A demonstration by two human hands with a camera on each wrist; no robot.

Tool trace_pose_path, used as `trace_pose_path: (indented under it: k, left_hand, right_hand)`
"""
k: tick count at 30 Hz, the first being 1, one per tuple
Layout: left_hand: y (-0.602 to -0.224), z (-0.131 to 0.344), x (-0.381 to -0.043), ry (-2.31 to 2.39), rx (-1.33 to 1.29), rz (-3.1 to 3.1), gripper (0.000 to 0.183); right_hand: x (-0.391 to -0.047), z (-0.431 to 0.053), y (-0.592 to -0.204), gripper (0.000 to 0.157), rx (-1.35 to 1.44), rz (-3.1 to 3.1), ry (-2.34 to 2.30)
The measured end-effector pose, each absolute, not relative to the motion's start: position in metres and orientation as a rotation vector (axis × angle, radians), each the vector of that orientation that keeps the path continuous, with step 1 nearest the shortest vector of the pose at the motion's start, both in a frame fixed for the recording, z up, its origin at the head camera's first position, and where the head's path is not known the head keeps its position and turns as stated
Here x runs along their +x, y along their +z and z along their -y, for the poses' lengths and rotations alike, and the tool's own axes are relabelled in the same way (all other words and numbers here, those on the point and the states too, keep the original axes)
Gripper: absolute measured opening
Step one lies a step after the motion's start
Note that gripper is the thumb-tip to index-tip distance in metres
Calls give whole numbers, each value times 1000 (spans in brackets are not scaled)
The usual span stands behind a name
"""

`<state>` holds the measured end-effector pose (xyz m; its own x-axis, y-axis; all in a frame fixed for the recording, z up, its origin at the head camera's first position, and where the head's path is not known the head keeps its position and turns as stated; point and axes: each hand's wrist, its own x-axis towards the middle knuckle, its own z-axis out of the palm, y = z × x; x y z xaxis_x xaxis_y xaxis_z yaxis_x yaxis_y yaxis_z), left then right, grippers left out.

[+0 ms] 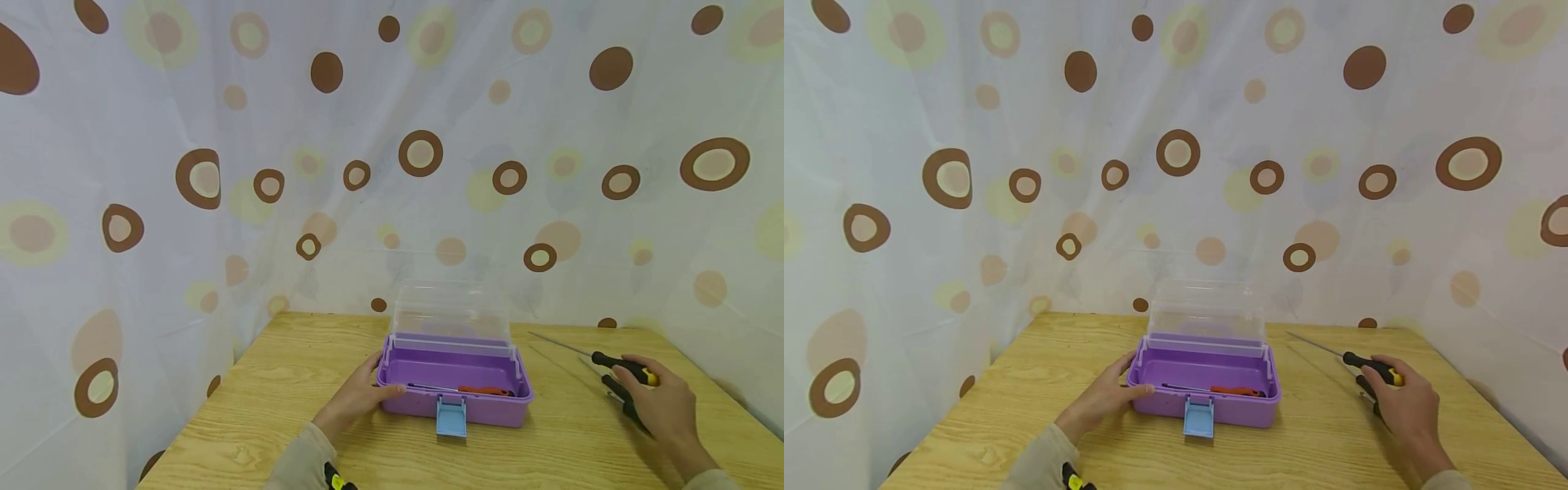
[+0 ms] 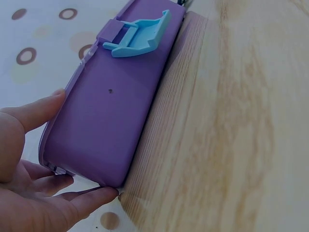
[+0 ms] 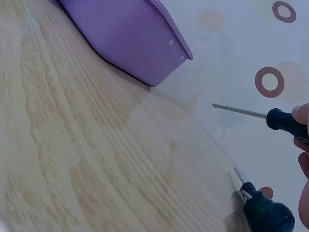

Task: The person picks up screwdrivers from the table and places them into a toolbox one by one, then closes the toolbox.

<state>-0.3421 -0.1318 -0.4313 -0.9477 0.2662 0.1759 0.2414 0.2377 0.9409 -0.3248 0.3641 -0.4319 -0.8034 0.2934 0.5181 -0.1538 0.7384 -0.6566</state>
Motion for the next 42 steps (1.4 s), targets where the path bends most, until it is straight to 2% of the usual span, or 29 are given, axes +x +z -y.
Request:
trace_pose_path:
  k: [7,14,24,34,42]
  left_hand:
    - [-430,132,-342,1865,523,-2439,89]
    - [-431,132,-341,1862,513,-2447,90]
    - [-431,132,-341,1859,506,-2448,89]
    - [-430,133,-341,1856,505,-2435,89]
    - [-431,132,-342,1855,514,-2429,88]
  right_hand:
    - [-325,-368,-430,49,-138,2279,1124]
    - [-326,-369,-427,36,-187,2174,1395]
    - [-324,-366,-421,37,-260,2041,1614]
    - [-321,-365,-419,37,-133,1957,1770]
    - [-322,-359,-421,33,114,1819,1957]
